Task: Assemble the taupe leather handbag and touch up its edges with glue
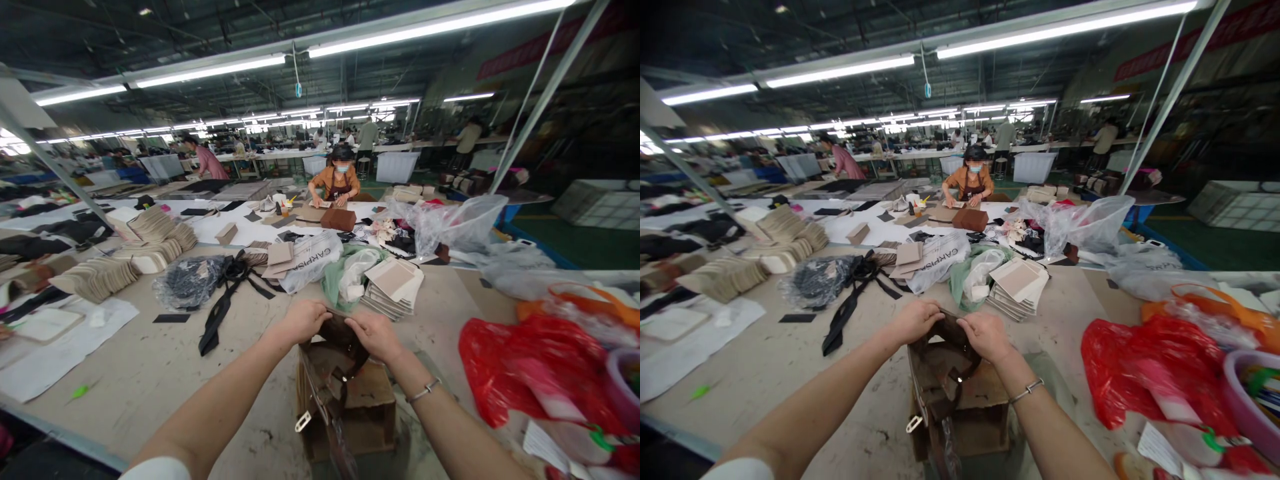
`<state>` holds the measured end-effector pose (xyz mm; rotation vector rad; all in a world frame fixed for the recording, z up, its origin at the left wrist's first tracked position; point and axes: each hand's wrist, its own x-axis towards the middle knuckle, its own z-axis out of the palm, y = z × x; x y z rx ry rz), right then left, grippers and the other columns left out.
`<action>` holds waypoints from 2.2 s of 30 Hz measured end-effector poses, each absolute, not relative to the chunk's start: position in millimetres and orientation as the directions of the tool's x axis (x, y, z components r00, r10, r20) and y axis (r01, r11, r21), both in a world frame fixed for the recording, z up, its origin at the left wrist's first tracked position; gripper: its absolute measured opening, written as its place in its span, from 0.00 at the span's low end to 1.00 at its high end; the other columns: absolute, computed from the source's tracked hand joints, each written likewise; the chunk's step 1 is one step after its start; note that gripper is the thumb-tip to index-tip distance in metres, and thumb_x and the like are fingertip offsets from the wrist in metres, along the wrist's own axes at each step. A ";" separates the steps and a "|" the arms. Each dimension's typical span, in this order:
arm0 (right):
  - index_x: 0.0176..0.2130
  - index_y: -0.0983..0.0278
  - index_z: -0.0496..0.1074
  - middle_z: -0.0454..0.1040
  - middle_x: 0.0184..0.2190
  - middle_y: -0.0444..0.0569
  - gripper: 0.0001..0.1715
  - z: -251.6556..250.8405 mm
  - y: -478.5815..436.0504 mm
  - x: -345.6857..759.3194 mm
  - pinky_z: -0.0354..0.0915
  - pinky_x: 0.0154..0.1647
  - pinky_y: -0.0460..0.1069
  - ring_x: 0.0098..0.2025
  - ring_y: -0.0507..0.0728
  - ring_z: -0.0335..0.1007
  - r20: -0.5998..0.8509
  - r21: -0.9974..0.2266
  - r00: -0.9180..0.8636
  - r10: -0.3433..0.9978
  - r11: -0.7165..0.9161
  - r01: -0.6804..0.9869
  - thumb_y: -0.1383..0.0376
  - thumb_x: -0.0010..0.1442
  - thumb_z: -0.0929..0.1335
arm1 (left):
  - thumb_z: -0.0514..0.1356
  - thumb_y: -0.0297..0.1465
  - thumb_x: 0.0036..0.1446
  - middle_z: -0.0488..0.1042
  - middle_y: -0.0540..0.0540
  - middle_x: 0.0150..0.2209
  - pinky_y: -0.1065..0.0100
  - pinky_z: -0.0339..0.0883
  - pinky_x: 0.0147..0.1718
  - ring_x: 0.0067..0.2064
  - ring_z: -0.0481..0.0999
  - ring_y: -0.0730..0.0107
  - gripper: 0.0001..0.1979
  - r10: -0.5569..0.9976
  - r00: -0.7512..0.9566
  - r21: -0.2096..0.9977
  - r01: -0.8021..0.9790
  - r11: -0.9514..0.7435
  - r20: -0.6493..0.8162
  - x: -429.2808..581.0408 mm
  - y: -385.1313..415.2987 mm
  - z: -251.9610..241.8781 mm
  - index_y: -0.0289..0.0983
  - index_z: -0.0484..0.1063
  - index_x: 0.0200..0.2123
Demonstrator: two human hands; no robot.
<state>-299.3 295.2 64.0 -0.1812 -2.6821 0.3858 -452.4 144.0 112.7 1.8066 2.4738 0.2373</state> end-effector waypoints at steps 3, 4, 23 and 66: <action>0.29 0.61 0.73 0.76 0.27 0.48 0.26 64.0 295.3 -299.7 0.58 0.30 0.48 0.30 0.55 0.71 0.374 -0.266 -0.910 0.181 0.960 0.081 0.55 0.69 0.56 | 0.51 0.35 0.64 0.77 0.44 0.36 0.69 0.66 0.38 0.37 0.76 0.66 0.15 0.936 -0.351 0.113 0.931 0.347 0.013 -448.4 145.9 115.1 0.35 0.76 0.33; 0.30 0.61 0.73 0.77 0.28 0.48 0.26 64.1 295.5 -299.5 0.58 0.30 0.49 0.31 0.55 0.71 0.366 -0.254 -0.913 0.182 0.963 0.090 0.55 0.68 0.56 | 0.51 0.36 0.64 0.77 0.44 0.35 0.69 0.66 0.37 0.37 0.76 0.66 0.16 0.932 -0.362 0.105 0.927 0.360 0.008 -447.4 146.3 115.8 0.35 0.75 0.33; 0.55 0.59 0.69 0.76 0.46 0.50 0.34 99.1 289.8 -302.3 0.64 0.43 0.51 0.45 0.61 0.72 0.186 -0.426 -0.964 0.190 0.900 0.095 0.47 0.53 0.70 | 0.52 0.35 0.63 0.78 0.45 0.36 0.69 0.68 0.40 0.38 0.76 0.66 0.16 0.925 -0.371 0.216 0.912 0.348 0.078 -447.6 144.9 111.1 0.36 0.76 0.31; 0.32 0.63 0.76 0.76 0.30 0.49 0.23 84.6 321.9 -324.2 0.56 0.34 0.47 0.34 0.53 0.69 0.211 -0.145 -0.977 0.027 0.989 -0.004 0.56 0.67 0.59 | 0.63 0.38 0.55 0.77 0.50 0.32 0.73 0.63 0.35 0.34 0.74 0.73 0.11 0.897 -0.371 0.469 0.853 0.227 0.241 -460.9 145.6 100.5 0.38 0.75 0.26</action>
